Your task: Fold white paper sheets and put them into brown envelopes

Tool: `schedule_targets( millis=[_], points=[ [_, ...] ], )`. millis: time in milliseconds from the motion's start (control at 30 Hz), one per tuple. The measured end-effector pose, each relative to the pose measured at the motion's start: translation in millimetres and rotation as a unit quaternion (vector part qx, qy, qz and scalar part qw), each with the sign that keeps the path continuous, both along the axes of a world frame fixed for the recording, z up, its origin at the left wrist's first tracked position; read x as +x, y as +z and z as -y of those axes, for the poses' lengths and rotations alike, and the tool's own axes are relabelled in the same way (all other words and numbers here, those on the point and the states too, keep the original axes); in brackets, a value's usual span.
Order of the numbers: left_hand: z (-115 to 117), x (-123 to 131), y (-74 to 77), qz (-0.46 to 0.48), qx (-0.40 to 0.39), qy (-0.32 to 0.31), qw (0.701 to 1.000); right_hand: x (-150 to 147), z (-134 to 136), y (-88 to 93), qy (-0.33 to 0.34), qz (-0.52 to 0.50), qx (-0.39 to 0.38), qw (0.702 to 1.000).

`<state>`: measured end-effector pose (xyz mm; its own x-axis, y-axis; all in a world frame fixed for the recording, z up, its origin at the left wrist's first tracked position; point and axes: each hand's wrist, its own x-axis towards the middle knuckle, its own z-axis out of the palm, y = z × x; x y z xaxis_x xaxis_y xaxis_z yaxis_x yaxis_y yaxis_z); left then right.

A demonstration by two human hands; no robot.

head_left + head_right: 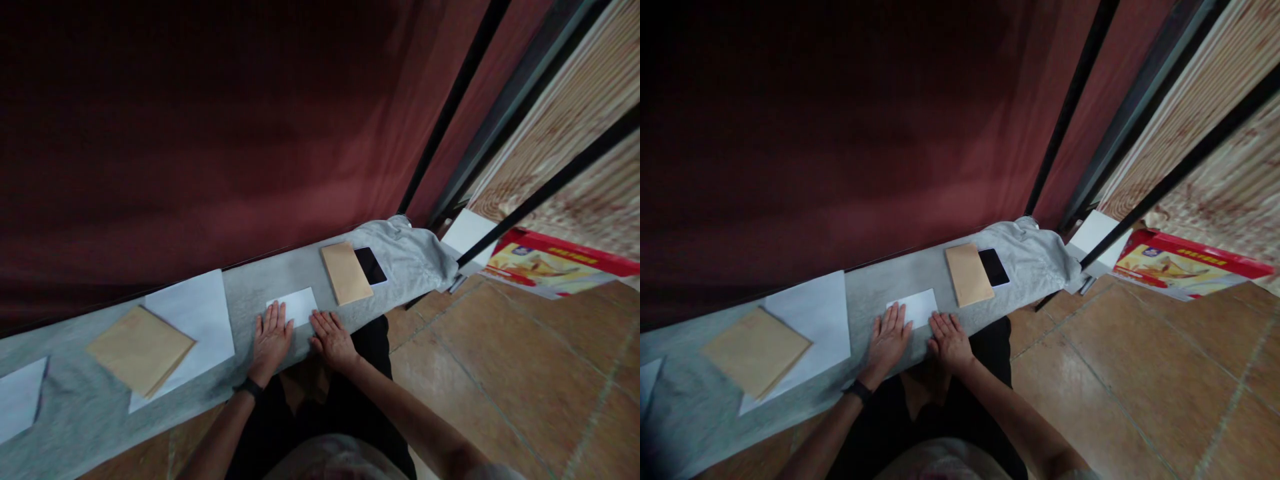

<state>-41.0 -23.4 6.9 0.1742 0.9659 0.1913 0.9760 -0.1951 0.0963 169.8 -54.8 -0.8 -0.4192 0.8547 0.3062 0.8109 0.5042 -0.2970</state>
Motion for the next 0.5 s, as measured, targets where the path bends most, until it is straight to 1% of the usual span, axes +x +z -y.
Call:
schedule_targets(
  millis=[67, 100, 233, 300, 333, 400, 500],
  points=[
    [-2, 9, 1.4, 0.001, -0.001, -0.011, 1.000, 5, 1, -2.7, -0.004, -0.010, 0.001, 1.000],
    [-4, 16, 1.3, 0.006, -0.005, -0.030, 1.000, 6, 1, -4.3, -0.005, -0.015, 0.003, 1.000],
    [-18, 47, -3.0, 0.023, -0.046, -0.139, 0.989, 7, 0, -10.4, -0.006, -0.027, 0.010, 1.000],
    [-26, 56, -5.4, 0.022, -0.054, -0.154, 0.986, 6, -1, -11.8, -0.003, -0.029, 0.010, 1.000],
    [-29, 57, -6.2, 0.020, -0.052, -0.151, 0.987, 7, -1, -12.0, -0.001, -0.030, 0.009, 1.000],
    [-34, 51, -6.9, 0.018, -0.041, -0.137, 0.990, 8, -1, -11.2, 0.006, -0.032, 0.003, 0.999],
    [-34, 29, -6.5, 0.008, -0.026, -0.108, 0.994, 10, 0, -8.1, 0.013, -0.034, -0.009, 0.999]
  ],
)
